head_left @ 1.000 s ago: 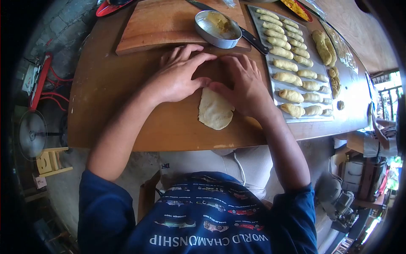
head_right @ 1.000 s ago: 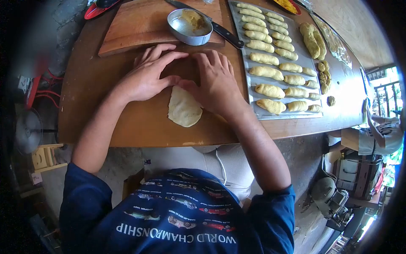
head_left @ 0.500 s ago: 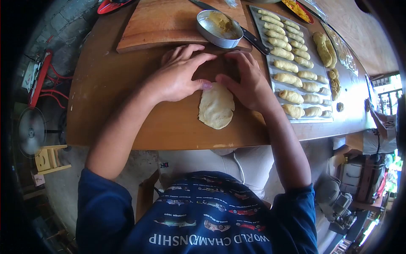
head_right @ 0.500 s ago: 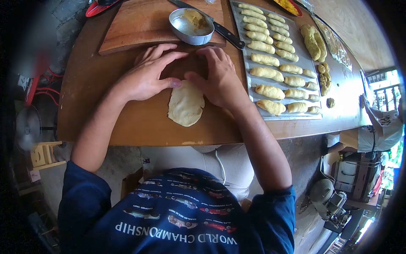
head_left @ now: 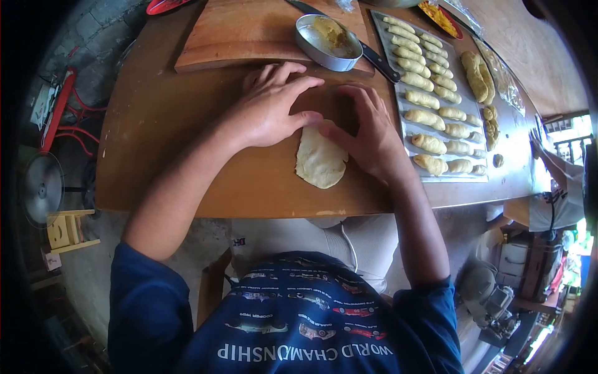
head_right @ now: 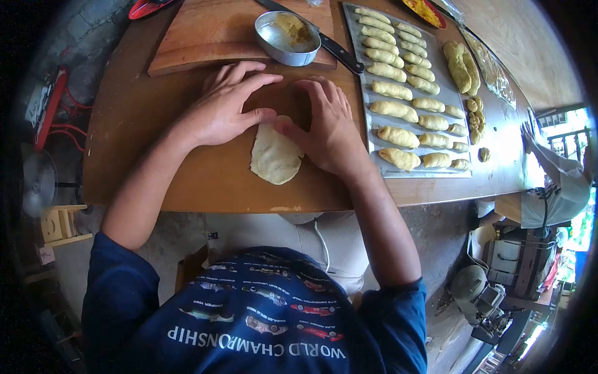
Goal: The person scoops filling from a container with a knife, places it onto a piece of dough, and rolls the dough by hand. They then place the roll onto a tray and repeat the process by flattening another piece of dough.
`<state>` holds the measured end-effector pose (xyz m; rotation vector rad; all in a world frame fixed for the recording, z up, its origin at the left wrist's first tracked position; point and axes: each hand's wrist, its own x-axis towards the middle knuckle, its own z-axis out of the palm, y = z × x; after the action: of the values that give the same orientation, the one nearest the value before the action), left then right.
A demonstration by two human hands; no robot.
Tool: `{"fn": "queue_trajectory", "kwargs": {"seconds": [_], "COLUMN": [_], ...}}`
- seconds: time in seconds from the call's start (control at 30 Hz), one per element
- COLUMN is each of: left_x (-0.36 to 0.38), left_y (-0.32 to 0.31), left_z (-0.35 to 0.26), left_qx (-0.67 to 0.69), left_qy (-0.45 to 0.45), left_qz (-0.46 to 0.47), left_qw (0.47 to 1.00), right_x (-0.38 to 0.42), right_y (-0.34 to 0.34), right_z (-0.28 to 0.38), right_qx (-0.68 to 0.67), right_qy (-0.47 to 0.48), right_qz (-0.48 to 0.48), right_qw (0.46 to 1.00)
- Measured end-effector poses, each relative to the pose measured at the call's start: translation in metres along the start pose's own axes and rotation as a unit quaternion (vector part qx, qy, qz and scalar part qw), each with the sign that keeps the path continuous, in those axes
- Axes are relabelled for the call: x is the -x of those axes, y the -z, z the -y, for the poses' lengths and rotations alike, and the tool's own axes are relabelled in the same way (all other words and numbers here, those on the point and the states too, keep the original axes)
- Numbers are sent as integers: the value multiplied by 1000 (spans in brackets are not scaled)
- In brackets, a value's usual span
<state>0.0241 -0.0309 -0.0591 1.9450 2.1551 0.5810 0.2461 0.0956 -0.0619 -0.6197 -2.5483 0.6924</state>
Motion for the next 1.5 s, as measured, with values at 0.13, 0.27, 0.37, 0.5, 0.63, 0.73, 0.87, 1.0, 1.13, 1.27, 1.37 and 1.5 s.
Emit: {"fn": "queue_trajectory", "kwargs": {"seconds": [0.13,0.27,0.37,0.5,0.63,0.73,0.87,1.0,1.13,1.27,1.37,1.5], "left_x": [3,3,2,4,6,3,8,6,7,9,8,10], "left_y": [0,2,6,11,5,11,5,8,12,6,4,9], "left_z": [-4,-5,1,2,6,3,5,6,-5,-15,-9,-10], "left_qx": [-10,-30,-10,-8,-25,-23,-33,-42,-25,-39,-36,-27], "left_qy": [5,11,-4,-14,-17,-16,-34,-26,-5,0,-7,-11], "left_qz": [13,32,48,59,67,73,69,98,97,85,94,112], "left_qw": [1000,999,999,998,997,997,996,994,995,996,995,993], "right_x": [-1,0,1,-1,3,5,12,14,13,14,21,19], "right_y": [5,1,-4,-5,-4,0,2,1,3,7,3,4], "right_z": [1,0,2,0,2,5,8,12,13,15,13,12], "right_qx": [-30,5,51,45,12,34,-6,43,6,-96,-42,16], "right_qy": [-20,-10,25,26,21,35,9,27,-4,-75,-35,7], "right_qz": [14,8,-15,-16,10,4,32,10,11,10,-5,-3], "right_qw": [999,1000,998,999,1000,999,999,999,1000,993,998,1000]}}
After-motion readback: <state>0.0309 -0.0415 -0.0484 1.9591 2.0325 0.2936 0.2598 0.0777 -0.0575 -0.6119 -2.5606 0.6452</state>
